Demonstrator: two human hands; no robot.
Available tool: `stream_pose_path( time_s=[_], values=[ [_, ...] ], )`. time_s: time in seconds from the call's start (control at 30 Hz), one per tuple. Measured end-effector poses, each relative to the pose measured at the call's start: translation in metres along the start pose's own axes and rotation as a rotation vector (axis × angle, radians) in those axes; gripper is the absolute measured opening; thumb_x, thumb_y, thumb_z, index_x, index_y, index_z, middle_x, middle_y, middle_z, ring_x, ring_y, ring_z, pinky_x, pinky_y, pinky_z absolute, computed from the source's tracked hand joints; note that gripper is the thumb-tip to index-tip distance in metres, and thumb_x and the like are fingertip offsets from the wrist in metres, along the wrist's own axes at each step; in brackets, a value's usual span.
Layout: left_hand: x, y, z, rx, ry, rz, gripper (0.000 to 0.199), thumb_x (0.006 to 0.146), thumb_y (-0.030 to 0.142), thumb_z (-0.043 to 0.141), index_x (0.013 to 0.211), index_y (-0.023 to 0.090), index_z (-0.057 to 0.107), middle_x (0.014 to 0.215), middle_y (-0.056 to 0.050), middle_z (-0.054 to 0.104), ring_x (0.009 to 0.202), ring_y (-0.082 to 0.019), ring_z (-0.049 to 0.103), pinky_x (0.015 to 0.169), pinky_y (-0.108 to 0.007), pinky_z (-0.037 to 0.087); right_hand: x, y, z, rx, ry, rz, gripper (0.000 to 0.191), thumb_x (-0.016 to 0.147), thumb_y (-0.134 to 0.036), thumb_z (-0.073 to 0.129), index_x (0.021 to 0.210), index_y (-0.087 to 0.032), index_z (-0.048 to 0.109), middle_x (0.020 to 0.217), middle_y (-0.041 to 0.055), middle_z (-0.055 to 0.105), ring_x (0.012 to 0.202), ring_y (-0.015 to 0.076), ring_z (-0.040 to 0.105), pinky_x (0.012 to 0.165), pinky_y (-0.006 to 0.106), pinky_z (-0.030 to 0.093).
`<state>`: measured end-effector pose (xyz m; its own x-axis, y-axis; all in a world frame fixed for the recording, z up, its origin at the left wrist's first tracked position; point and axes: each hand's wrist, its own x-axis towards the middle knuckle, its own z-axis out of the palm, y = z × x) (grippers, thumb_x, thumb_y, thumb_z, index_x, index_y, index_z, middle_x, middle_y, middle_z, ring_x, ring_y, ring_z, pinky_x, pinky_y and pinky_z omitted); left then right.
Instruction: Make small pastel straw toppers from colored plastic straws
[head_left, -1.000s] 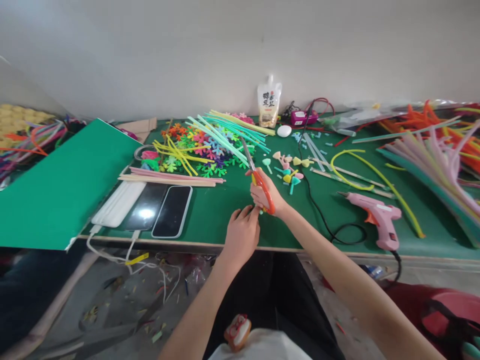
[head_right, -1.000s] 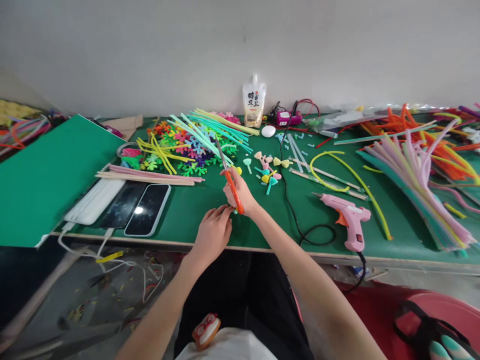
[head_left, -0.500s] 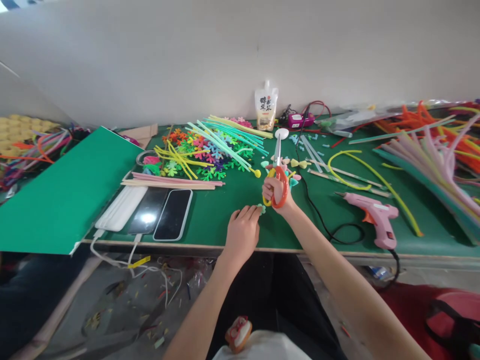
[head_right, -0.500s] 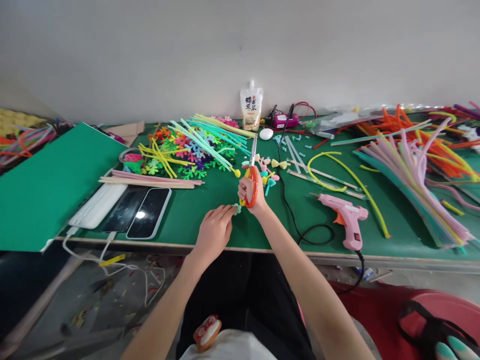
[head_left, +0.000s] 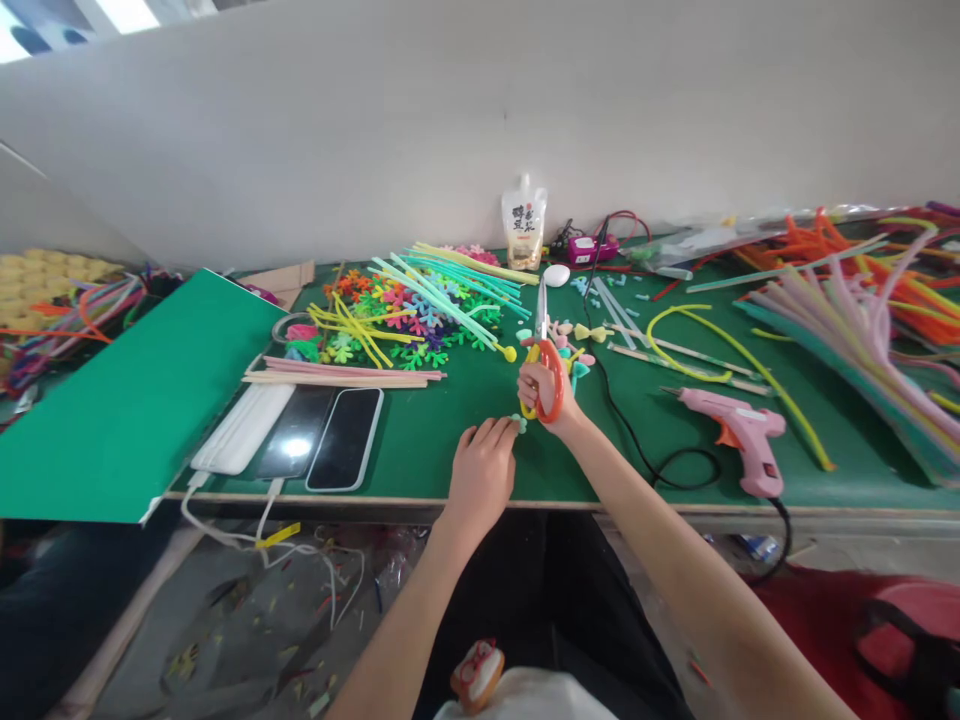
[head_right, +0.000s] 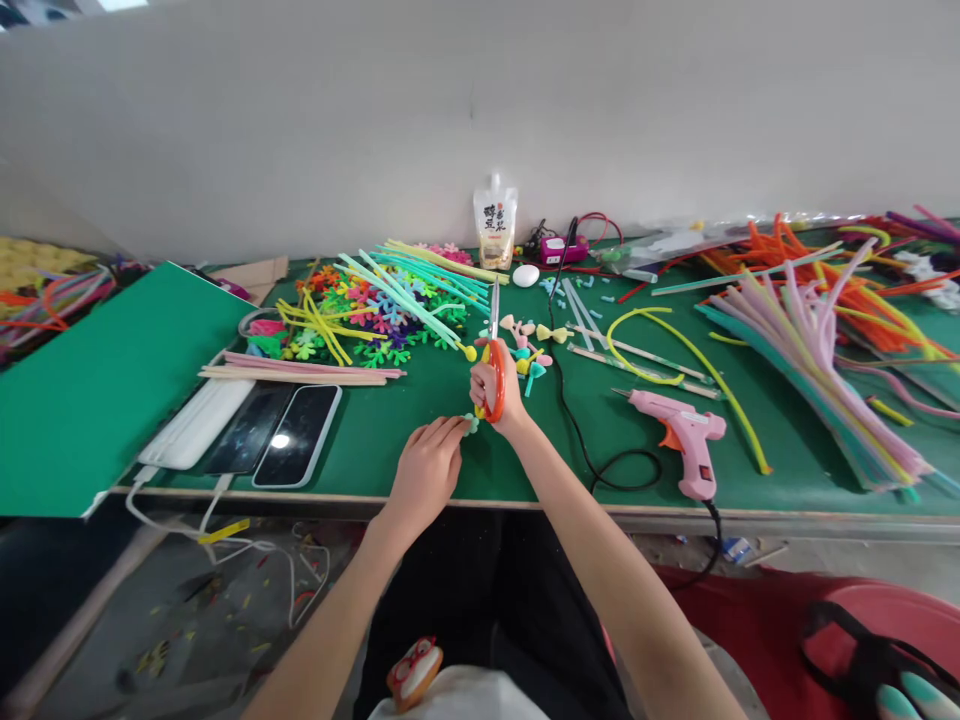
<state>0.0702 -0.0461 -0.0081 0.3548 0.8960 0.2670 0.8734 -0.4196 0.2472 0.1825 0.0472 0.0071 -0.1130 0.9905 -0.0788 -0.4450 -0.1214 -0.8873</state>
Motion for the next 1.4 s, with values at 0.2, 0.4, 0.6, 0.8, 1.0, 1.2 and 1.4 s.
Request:
stream_pose_path(
  time_s=[0.2, 0.4, 0.6, 0.8, 1.0, 1.2, 1.4],
  values=[
    [-0.001, 0.001, 0.002, -0.008, 0.02, -0.009, 0.036, 0.083, 0.008, 0.036, 0.115, 0.015, 0.051, 0.116, -0.009, 0.06, 0.109, -0.019, 0.052, 0.091, -0.038, 0.042, 0.0, 0.003, -0.001, -0.047, -0.028, -0.061, 0.033, 0.065, -0.02, 0.053, 0.095, -0.026, 0.041, 0.044, -0.0142, 0.028, 0.03, 0.0037, 0.023, 0.029, 0.014, 0.021],
    [0.009, -0.004, 0.0, -0.107, -0.007, -0.062, 0.026, 0.082, 0.013, 0.044, 0.106, 0.017, 0.053, 0.11, -0.008, 0.061, 0.104, -0.019, 0.053, 0.088, -0.037, 0.044, 0.012, -0.036, -0.024, -0.438, -0.058, -0.171, 0.038, 0.067, -0.035, 0.061, 0.099, -0.025, 0.044, 0.049, -0.0121, 0.035, 0.034, 0.0053, 0.032, 0.036, 0.018, 0.028],
    [0.026, -0.016, 0.003, -0.193, -0.036, -0.192, 0.034, 0.082, 0.026, 0.051, 0.115, 0.015, 0.051, 0.109, -0.01, 0.059, 0.101, -0.022, 0.055, 0.085, -0.038, 0.045, 0.033, -0.121, -0.091, -1.555, 0.255, -0.236, 0.046, 0.072, -0.027, 0.058, 0.116, -0.019, 0.053, 0.087, 0.0083, 0.064, 0.071, 0.0183, 0.057, 0.06, 0.025, 0.037],
    [0.035, -0.018, 0.002, -0.304, -0.058, -0.232, 0.015, 0.077, 0.022, 0.058, 0.09, 0.019, 0.064, 0.098, -0.006, 0.061, 0.09, -0.017, 0.059, 0.082, -0.033, 0.046, 0.036, -0.154, -0.153, -1.891, 0.27, 0.023, 0.044, 0.076, -0.019, 0.049, 0.119, -0.014, 0.057, 0.104, 0.022, 0.062, 0.084, 0.0239, 0.06, 0.063, 0.03, 0.035],
    [0.041, -0.025, -0.005, -0.32, -0.068, -0.289, 0.016, 0.081, 0.026, 0.053, 0.081, 0.018, 0.066, 0.067, -0.001, 0.065, 0.062, -0.013, 0.06, 0.059, -0.021, 0.044, 0.044, -0.151, -0.184, -1.93, 0.217, 0.129, 0.045, 0.07, -0.009, 0.052, 0.114, -0.011, 0.062, 0.1, 0.0231, 0.064, 0.075, 0.0209, 0.061, 0.061, 0.028, 0.037],
    [0.055, -0.05, -0.014, -0.158, 0.01, -0.366, 0.03, 0.087, 0.019, 0.039, 0.105, 0.014, 0.064, 0.088, -0.012, 0.068, 0.08, -0.019, 0.063, 0.066, -0.025, 0.045, 0.044, -0.151, -0.18, -1.94, 0.21, 0.135, 0.045, 0.068, -0.008, 0.054, 0.113, -0.008, 0.062, 0.103, 0.024, 0.063, 0.079, 0.0236, 0.061, 0.061, 0.029, 0.036],
    [0.062, -0.062, -0.011, -0.162, 0.0, -0.33, 0.039, 0.079, 0.005, 0.04, 0.11, 0.014, 0.061, 0.098, -0.011, 0.065, 0.093, -0.02, 0.06, 0.074, -0.027, 0.047, 0.047, -0.127, -0.111, -1.929, 0.125, 0.018, 0.035, 0.078, -0.016, 0.047, 0.109, -0.013, 0.063, 0.105, 0.0177, 0.064, 0.091, 0.0235, 0.06, 0.066, 0.027, 0.039]
  ],
)
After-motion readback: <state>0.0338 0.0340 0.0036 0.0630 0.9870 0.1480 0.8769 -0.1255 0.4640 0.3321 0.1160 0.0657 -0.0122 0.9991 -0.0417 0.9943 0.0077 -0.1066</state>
